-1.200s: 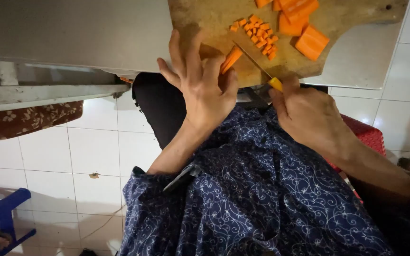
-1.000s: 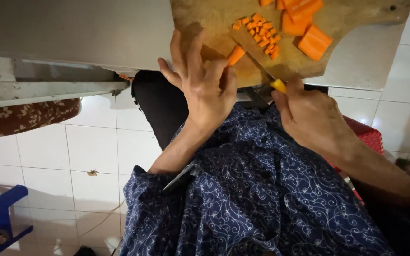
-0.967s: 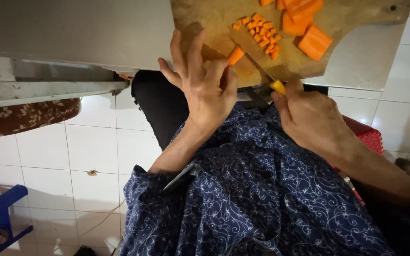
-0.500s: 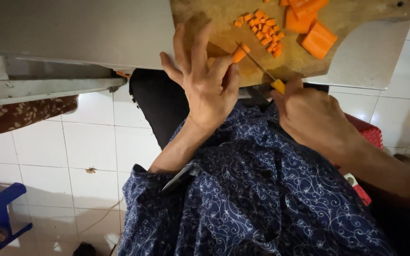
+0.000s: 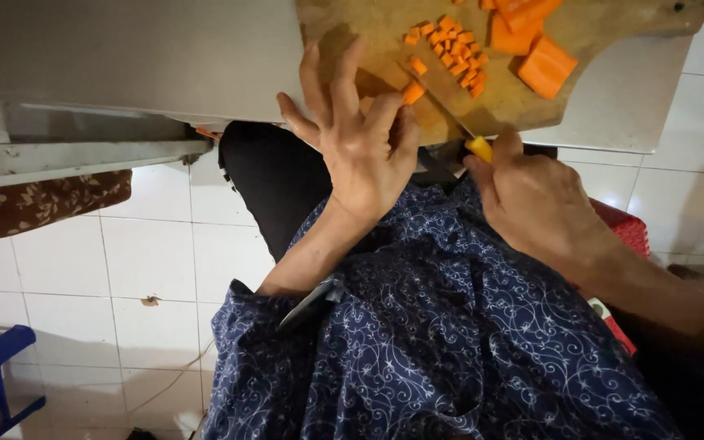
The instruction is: Dicing carrot strips into small cubes on a wooden cutting board using a kitchen knife
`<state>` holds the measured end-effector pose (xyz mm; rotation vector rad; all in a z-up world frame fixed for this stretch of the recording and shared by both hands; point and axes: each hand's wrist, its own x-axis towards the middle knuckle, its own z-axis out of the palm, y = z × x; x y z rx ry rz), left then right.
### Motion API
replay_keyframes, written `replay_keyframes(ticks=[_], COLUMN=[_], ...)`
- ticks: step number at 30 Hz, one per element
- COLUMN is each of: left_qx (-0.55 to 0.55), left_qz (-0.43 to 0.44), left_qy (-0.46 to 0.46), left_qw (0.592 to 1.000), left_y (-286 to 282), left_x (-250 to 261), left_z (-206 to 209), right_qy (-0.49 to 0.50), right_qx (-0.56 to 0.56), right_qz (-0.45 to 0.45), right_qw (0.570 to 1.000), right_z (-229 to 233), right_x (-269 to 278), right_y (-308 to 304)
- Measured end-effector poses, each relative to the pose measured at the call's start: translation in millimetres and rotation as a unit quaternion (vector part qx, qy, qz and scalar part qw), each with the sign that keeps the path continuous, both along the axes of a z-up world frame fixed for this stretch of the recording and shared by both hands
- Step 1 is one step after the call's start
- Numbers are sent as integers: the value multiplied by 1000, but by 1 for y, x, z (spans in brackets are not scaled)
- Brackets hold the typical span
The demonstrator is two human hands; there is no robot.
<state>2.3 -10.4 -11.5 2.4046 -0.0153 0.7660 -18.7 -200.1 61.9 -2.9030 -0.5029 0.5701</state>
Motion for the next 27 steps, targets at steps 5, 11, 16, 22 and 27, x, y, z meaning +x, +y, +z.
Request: replay_keyframes(ticks=[5,11,16,22,27], left_qx=[7,-8,-15,-24,-24], left_qz=[-4,-11,-9,6,6], left_qy=[13,3,22,18,14], left_qw=[1000,1000,1000,1000,1000], left_y=[2,2,5,2,2], left_x=[-1,-1,-2,-1,-2], left_z=[2,-3,-6,0,-4], right_qy=[-5,169,192,-5,20], right_qx=[-48,49,96,-11,-38], right_qz=[34,-93,-125,42,39], right_qw=[998,980,969,999,998], right_z=[-4,28,14,-6,-1], right_x=[2,27,16,-1,5], right_y=[3,26,15,3,10])
